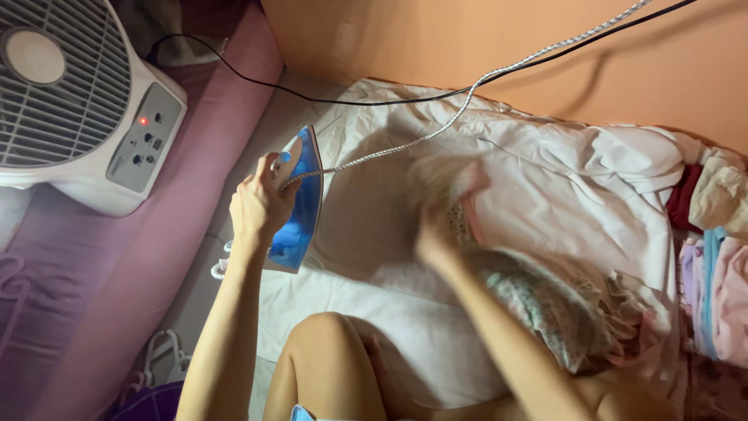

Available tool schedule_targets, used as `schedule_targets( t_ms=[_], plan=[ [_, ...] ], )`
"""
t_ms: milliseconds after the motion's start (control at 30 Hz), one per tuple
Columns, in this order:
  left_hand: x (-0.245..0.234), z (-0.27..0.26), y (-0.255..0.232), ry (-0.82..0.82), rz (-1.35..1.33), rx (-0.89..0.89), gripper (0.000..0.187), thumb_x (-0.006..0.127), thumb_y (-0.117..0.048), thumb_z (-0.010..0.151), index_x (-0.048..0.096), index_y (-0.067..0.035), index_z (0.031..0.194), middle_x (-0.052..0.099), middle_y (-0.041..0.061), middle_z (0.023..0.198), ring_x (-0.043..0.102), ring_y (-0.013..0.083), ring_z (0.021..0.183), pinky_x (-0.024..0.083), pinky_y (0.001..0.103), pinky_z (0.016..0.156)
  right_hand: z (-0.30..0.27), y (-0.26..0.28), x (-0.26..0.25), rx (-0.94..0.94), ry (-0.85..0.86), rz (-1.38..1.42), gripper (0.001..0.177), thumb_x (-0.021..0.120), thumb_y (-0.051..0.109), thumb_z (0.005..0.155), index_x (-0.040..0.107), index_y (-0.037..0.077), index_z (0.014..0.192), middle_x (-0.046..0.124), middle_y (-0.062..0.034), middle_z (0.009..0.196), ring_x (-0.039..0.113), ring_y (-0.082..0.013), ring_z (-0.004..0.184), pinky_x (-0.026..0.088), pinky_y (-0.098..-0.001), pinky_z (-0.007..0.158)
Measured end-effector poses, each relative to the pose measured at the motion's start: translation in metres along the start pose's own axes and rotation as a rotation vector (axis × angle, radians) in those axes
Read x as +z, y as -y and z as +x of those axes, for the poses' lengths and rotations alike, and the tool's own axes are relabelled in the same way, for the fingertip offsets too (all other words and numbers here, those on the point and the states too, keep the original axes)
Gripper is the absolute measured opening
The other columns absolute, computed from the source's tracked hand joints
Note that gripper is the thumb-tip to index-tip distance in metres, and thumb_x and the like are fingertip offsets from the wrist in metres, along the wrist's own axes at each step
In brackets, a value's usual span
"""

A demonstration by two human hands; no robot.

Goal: The person irons baby clothes by hand using an iron on a flat surface, smoothing the fabric and handling the garment parts individually.

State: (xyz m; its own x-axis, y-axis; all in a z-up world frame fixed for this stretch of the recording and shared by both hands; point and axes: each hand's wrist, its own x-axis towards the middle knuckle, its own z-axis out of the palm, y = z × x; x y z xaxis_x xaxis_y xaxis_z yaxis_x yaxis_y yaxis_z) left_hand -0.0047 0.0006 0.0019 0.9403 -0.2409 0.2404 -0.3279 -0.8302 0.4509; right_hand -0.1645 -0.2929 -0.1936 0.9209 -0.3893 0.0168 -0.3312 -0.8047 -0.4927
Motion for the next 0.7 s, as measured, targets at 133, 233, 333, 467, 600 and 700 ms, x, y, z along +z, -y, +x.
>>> schedule_targets(
  t_ms=[133, 233, 333, 467, 600, 700],
  plan=[
    [0.008, 0.000, -0.002, 0.034, 0.001, 0.050, 0.056, 0.084, -0.037, 0.081, 0.062, -0.020, 0.130, 0.076, 0.013, 0.103, 0.073, 0.0396, 0.088, 0.058, 0.050, 0.071, -0.051, 0.044, 0.010, -0.142, 0.008, -0.096, 0.099, 0.079, 0.021, 0.064, 0.041, 0.011, 0.155, 0.027, -0.0237, 0.162, 0.036, -0.0479, 0.138, 0.031, -0.0697, 0.107],
    [0.021, 0.005, -0.006, 0.049, -0.015, 0.151, 0.056, 0.084, -0.037, 0.081, 0.062, -0.022, 0.130, 0.076, 0.012, 0.102, 0.073, 0.0379, 0.087, 0.058, 0.049, 0.070, -0.080, 0.020, -0.037, 0.147, 0.067, -0.277, 0.071, 0.084, 0.036, 0.075, 0.054, 0.016, 0.136, 0.047, -0.0142, 0.143, 0.043, -0.0388, 0.133, 0.036, -0.0677, 0.102],
    [0.036, 0.006, -0.019, 0.072, -0.014, 0.251, 0.057, 0.084, -0.040, 0.081, 0.063, -0.023, 0.130, 0.077, 0.011, 0.098, 0.074, 0.0372, 0.084, 0.059, 0.049, 0.069, -0.105, 0.001, -0.058, 0.083, -0.010, -0.408, 0.058, 0.084, 0.032, 0.072, 0.062, 0.016, 0.123, 0.059, -0.0101, 0.125, 0.051, -0.0360, 0.120, 0.037, -0.0681, 0.099],
    [0.058, 0.007, -0.046, 0.129, 0.002, 0.287, 0.064, 0.085, -0.044, 0.079, 0.060, -0.023, 0.134, 0.076, 0.014, 0.095, 0.073, 0.0386, 0.078, 0.059, 0.048, 0.066, -0.126, -0.012, -0.034, -0.016, 0.115, -0.356, 0.056, 0.077, 0.034, 0.080, 0.061, 0.007, 0.127, 0.063, -0.0209, 0.124, 0.058, -0.0408, 0.113, 0.046, -0.0540, 0.094],
    [0.068, 0.007, -0.064, 0.179, 0.000, 0.317, 0.063, 0.083, -0.043, 0.080, 0.062, -0.024, 0.136, 0.076, 0.015, 0.097, 0.073, 0.0383, 0.079, 0.059, 0.048, 0.067, -0.133, -0.014, 0.000, -0.083, 0.253, -0.100, 0.050, 0.069, 0.040, 0.091, 0.063, 0.001, 0.121, 0.065, -0.0256, 0.117, 0.063, -0.0416, 0.112, 0.051, -0.0502, 0.093],
    [0.073, 0.011, -0.068, 0.282, 0.080, 0.381, 0.066, 0.082, -0.044, 0.080, 0.060, -0.024, 0.139, 0.074, 0.018, 0.096, 0.074, 0.0366, 0.077, 0.059, 0.047, 0.067, -0.112, -0.031, 0.007, 0.348, 0.372, -0.060, 0.045, 0.051, 0.044, 0.109, 0.059, 0.002, 0.123, 0.069, -0.0265, 0.108, 0.071, -0.0393, 0.099, 0.056, -0.0509, 0.083]
  ],
)
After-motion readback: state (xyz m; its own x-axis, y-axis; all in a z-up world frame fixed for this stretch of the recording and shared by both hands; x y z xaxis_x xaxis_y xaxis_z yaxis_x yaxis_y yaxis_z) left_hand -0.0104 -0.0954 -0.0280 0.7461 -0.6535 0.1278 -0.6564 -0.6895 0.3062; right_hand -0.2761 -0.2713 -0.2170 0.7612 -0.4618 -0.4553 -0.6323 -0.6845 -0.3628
